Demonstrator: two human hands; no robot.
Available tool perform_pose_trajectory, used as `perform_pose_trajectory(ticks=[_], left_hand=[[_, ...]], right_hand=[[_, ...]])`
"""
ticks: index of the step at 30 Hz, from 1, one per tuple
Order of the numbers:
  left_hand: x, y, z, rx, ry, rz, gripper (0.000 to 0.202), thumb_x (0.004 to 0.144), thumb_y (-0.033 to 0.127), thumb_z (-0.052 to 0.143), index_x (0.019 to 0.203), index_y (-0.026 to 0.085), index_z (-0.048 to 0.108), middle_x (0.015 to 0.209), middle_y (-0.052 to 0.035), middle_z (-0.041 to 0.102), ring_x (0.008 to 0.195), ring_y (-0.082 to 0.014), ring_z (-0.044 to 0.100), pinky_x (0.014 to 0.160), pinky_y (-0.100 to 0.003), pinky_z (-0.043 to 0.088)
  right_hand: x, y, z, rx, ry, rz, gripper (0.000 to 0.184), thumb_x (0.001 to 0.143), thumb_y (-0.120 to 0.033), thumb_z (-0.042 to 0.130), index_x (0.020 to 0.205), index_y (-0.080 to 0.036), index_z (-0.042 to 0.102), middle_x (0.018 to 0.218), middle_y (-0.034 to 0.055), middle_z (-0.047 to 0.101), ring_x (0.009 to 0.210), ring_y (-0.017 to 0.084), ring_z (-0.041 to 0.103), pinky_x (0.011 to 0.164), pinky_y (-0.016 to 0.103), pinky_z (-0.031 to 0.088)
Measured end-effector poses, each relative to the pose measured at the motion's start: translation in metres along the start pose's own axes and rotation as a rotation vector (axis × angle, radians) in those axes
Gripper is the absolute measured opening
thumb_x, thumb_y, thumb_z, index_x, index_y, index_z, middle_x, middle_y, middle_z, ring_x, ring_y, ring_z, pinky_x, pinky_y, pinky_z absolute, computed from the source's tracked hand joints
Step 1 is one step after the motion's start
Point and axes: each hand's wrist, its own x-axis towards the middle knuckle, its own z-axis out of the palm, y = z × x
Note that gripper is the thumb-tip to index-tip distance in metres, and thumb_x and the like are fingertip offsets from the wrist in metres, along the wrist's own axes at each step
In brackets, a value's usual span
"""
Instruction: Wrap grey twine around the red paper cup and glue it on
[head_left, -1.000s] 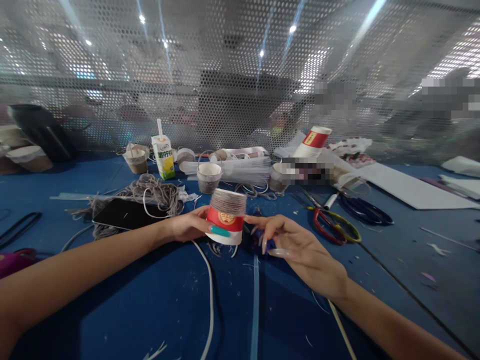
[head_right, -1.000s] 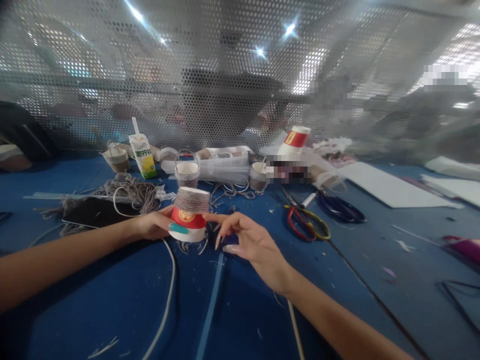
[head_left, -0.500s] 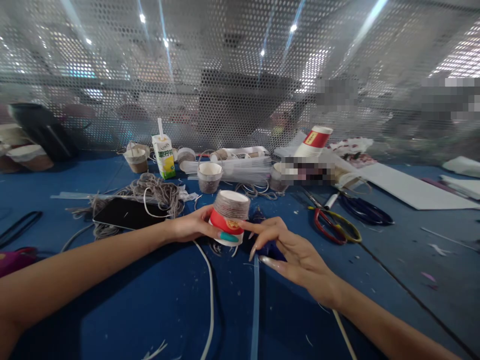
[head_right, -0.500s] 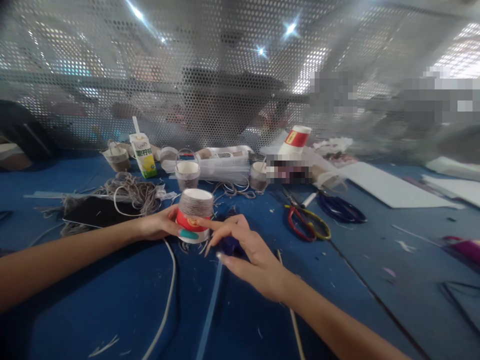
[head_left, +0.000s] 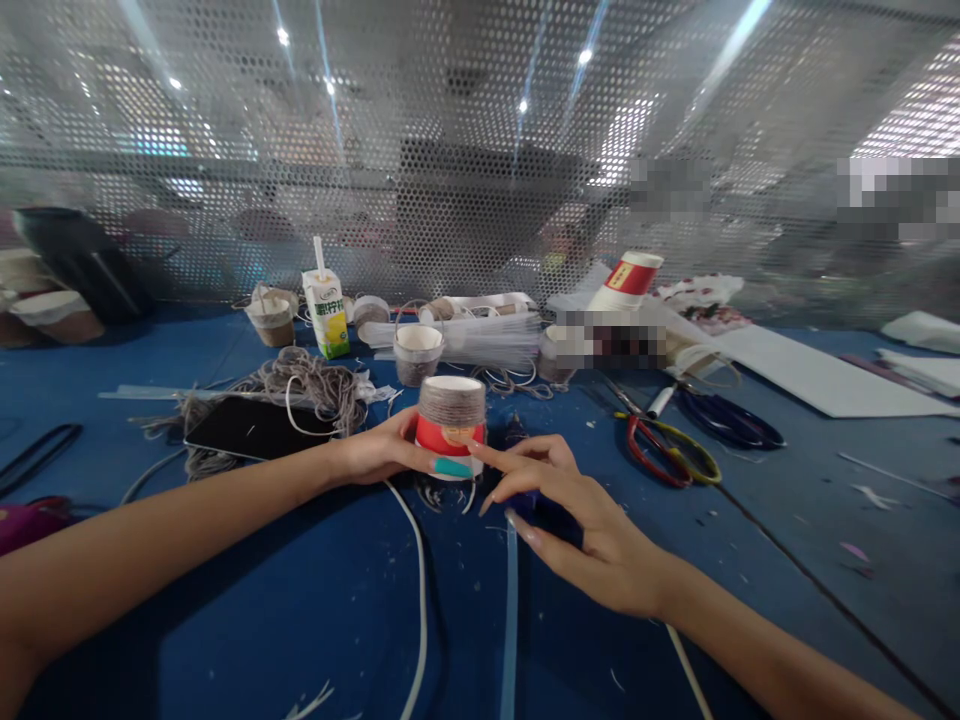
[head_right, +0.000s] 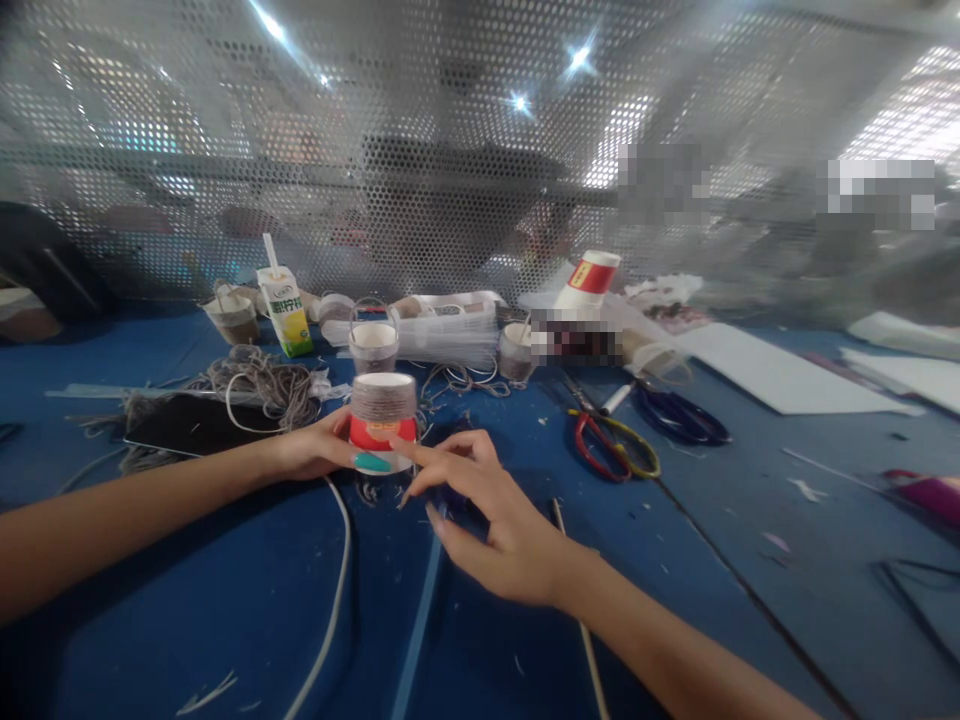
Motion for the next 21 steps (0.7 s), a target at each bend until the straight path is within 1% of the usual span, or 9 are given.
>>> perform_pose_trajectory(ticks=[4,7,9,11,14,17,19,21], left_hand=[[0.0000,-0.0012,-0.0003,0.030,0.037,0.032,0.049,0.057,0.011,0.082,0.103,0.014,0.064,0.094,-0.0058,0.071,0.088,-0.0169,0.065,0.088,-0.033,0.048],[0.0006,-0.0021,-0.0016,-0.008,0.007,0.072,0.052,0.056,0.012,0.081,0.106,0.015,0.064,0.098,-0.0068,0.071,0.091,-0.0182,0.066,0.088,-0.033,0.048],[0.0007,-0.0024,-0.0031,-0.023,-0.035,0.066,0.055,0.057,0.013,0.081,0.108,0.014,0.064,0.103,-0.0088,0.071,0.095,-0.0200,0.066,0.091,-0.035,0.047],[0.0005,-0.0030,-0.0048,-0.023,-0.048,0.053,0.058,0.057,0.015,0.081,0.112,0.013,0.063,0.107,-0.0111,0.070,0.099,-0.0222,0.066,0.093,-0.037,0.046],[0.0001,-0.0044,-0.0069,-0.006,-0.022,0.032,0.064,0.056,0.018,0.083,0.115,0.013,0.061,0.107,-0.0123,0.070,0.100,-0.0229,0.065,0.093,-0.037,0.045],[0.0002,-0.0052,-0.0079,0.016,0.009,0.017,0.063,0.053,0.018,0.085,0.112,0.012,0.061,0.103,-0.0109,0.071,0.095,-0.0206,0.066,0.090,-0.034,0.046],[0.0003,-0.0046,-0.0078,0.003,0.023,0.020,0.061,0.054,0.019,0.085,0.110,0.012,0.062,0.101,-0.0107,0.071,0.093,-0.0203,0.067,0.090,-0.034,0.046],[0.0003,-0.0031,-0.0074,-0.023,0.024,0.027,0.059,0.055,0.020,0.084,0.109,0.012,0.062,0.103,-0.0116,0.071,0.095,-0.0212,0.067,0.092,-0.035,0.046]], right_hand=[[-0.0014,0.0008,0.0023,0.058,-0.032,-0.030,0.026,0.081,-0.006,0.047,0.097,-0.023,0.059,0.139,0.0060,0.055,0.105,0.019,0.049,0.084,0.038,0.050],[-0.0020,0.0026,0.0026,0.090,-0.014,-0.047,0.026,0.082,-0.005,0.047,0.096,-0.023,0.058,0.137,0.0060,0.056,0.104,0.019,0.049,0.085,0.038,0.050],[-0.0020,0.0029,0.0024,0.102,-0.023,-0.044,0.026,0.082,-0.006,0.046,0.097,-0.023,0.058,0.137,0.0061,0.056,0.105,0.019,0.048,0.087,0.039,0.049],[-0.0018,0.0023,0.0024,0.115,-0.053,-0.031,0.026,0.082,-0.007,0.046,0.099,-0.023,0.058,0.139,0.0063,0.054,0.106,0.019,0.047,0.088,0.039,0.049],[-0.0015,0.0010,0.0031,0.136,-0.100,-0.001,0.026,0.083,-0.010,0.048,0.103,-0.023,0.057,0.142,0.0071,0.050,0.108,0.020,0.047,0.088,0.041,0.050],[-0.0021,0.0011,0.0039,0.144,-0.123,0.004,0.023,0.084,-0.013,0.049,0.103,-0.023,0.057,0.143,0.0089,0.049,0.104,0.019,0.051,0.085,0.040,0.051],[-0.0036,0.0026,0.0037,0.154,-0.081,-0.030,0.021,0.084,-0.012,0.047,0.100,-0.022,0.057,0.138,0.0100,0.055,0.097,0.017,0.055,0.081,0.038,0.052],[-0.0057,0.0050,0.0028,0.161,0.025,-0.079,0.021,0.085,-0.010,0.045,0.095,-0.023,0.058,0.124,0.0089,0.065,0.088,0.016,0.061,0.081,0.038,0.052]])
